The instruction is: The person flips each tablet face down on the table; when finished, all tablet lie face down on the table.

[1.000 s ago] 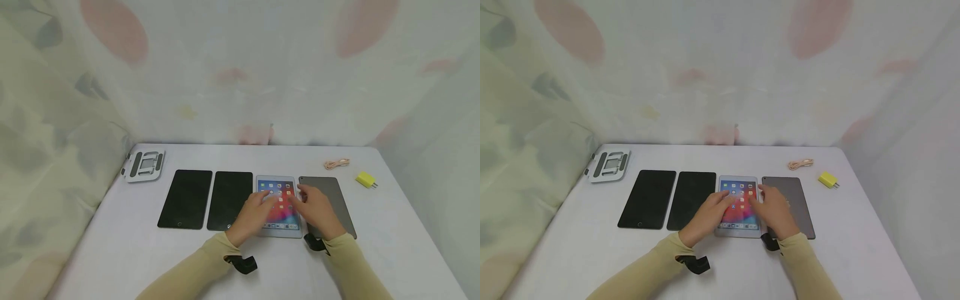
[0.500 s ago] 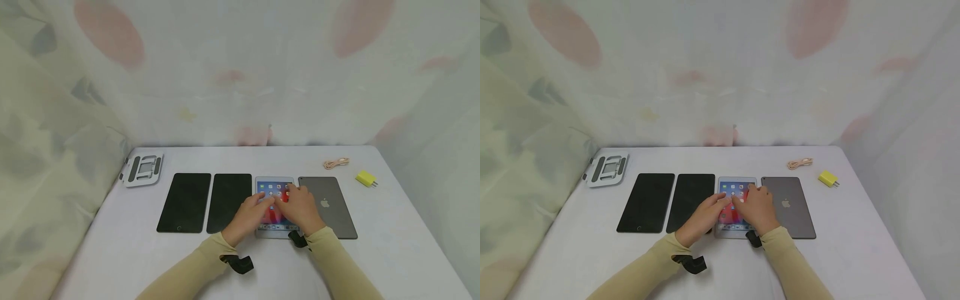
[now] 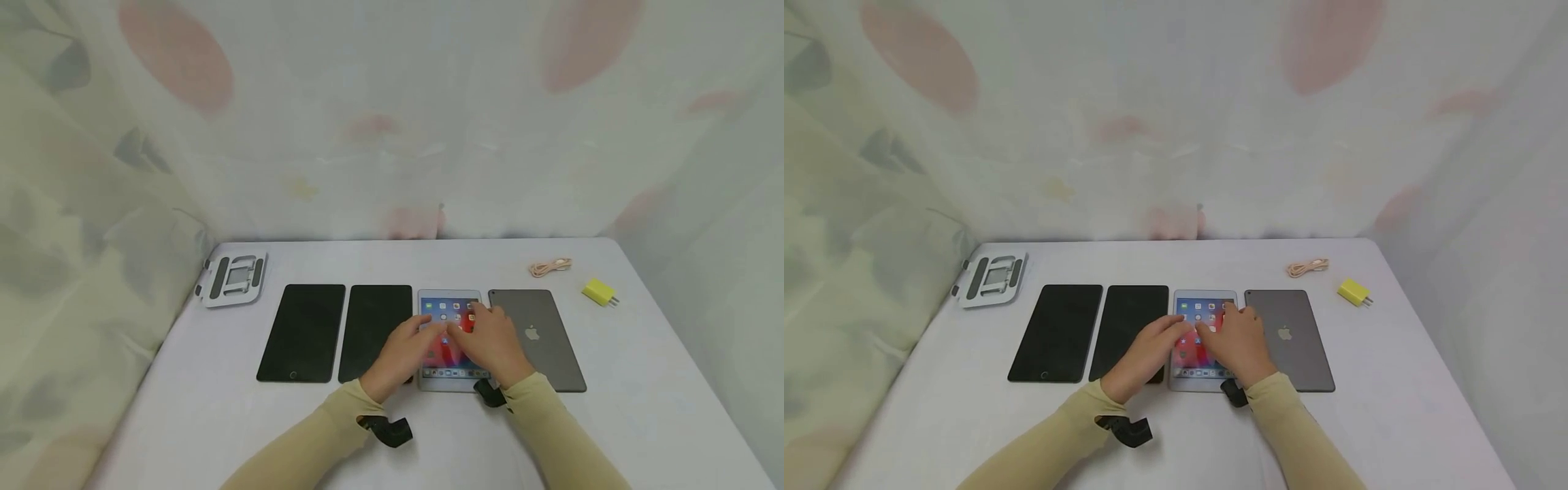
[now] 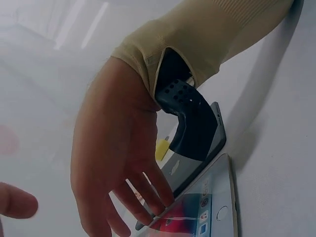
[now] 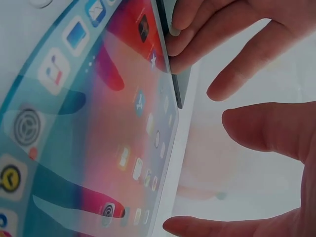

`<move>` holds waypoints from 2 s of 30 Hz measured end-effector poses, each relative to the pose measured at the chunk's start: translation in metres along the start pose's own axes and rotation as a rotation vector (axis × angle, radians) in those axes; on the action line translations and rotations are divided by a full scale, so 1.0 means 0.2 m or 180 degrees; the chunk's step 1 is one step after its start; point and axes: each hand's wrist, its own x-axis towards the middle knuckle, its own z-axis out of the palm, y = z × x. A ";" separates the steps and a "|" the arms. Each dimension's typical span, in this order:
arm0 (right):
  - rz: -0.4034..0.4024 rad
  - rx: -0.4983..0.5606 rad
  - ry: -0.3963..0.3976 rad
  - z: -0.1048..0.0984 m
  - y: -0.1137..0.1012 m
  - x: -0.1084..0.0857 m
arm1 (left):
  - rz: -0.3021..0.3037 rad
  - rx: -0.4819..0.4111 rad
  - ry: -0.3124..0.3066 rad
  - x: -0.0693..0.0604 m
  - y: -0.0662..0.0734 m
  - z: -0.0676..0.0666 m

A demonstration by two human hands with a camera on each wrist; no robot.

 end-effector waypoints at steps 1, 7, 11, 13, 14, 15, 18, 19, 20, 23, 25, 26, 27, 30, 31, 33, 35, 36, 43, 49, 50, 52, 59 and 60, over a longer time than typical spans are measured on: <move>-0.0016 -0.0006 -0.0009 0.00 0.00 0.00 | -0.0002 -0.0052 0.0008 0.00 0.00 0.00; -0.0116 -0.0023 -0.0056 -0.01 0.00 0.00 | 0.0050 -0.0323 0.0010 0.00 -0.01 -0.03; -0.0128 -0.0011 -0.0107 -0.01 -0.01 0.00 | 0.0002 -0.0455 0.0031 0.02 -0.02 -0.05; -0.0133 -0.0009 -0.0138 -0.02 -0.01 0.00 | -0.0017 -0.0538 0.0041 0.03 -0.02 -0.06; -0.0131 -0.0002 -0.0154 -0.02 -0.01 0.00 | -0.0021 -0.0578 0.0034 0.03 -0.02 -0.06; -0.0131 0.0003 -0.0167 -0.02 -0.01 0.01 | -0.0014 -0.0627 0.0017 0.03 -0.02 -0.06; -0.0109 0.0014 -0.0192 -0.02 -0.01 0.01 | 0.0019 -0.0739 -0.0055 0.04 -0.02 -0.08; -0.0109 0.0011 -0.0193 -0.02 -0.01 0.01 | 0.0022 -0.0771 -0.0078 0.04 -0.02 -0.08; -0.0095 0.0013 -0.0202 -0.02 -0.01 0.01 | 0.0039 -0.0792 -0.0095 0.04 -0.01 -0.09; -0.0073 0.0025 -0.0230 -0.02 0.00 0.01 | 0.0060 -0.0830 -0.0076 0.04 0.00 -0.10; -0.0063 0.0050 -0.0255 -0.02 0.00 0.01 | 0.0084 -0.0834 -0.0039 0.04 0.00 -0.10; -0.0053 0.0068 -0.0272 -0.03 0.00 0.01 | 0.0101 -0.0829 -0.0018 0.04 0.01 -0.11; -0.0049 0.0088 -0.0287 -0.03 0.00 0.01 | 0.0099 -0.0826 0.0002 0.04 0.01 -0.11; -0.0036 0.0125 -0.0325 -0.03 0.00 0.01 | 0.0117 -0.0794 0.0034 0.04 0.01 -0.11; -0.0034 0.0129 -0.0335 -0.03 0.00 0.01 | 0.0117 -0.0794 0.0040 0.04 0.01 -0.12; -0.0022 0.0137 -0.0358 -0.04 -0.01 0.01 | 0.0108 -0.0792 0.0048 0.04 0.01 -0.12; -0.0017 0.0132 -0.0374 -0.04 -0.01 0.01 | 0.0102 -0.0794 0.0050 0.04 0.01 -0.12; -0.0015 0.0131 -0.0380 -0.04 -0.01 0.01 | 0.0102 -0.0798 0.0052 0.04 0.01 -0.12; -0.0029 0.0192 -0.0431 -0.04 -0.02 0.00 | 0.0124 -0.0853 0.0054 0.03 0.02 -0.14; -0.0041 0.0199 -0.0461 -0.03 -0.02 -0.01 | 0.0156 -0.0847 0.0018 0.03 0.03 -0.14; -0.0051 0.0204 -0.0465 -0.03 -0.02 -0.01 | 0.0156 -0.0855 0.0010 0.03 0.03 -0.14; -0.0074 0.0217 -0.0473 -0.03 -0.02 -0.01 | 0.0152 -0.0866 0.0005 0.03 0.03 -0.14; -0.0101 0.0288 -0.0487 -0.03 -0.03 -0.02 | 0.0186 -0.0871 -0.0004 0.03 0.03 -0.15; -0.0101 0.0292 -0.0489 -0.03 -0.03 -0.02 | 0.0184 -0.0873 -0.0004 0.03 0.03 -0.15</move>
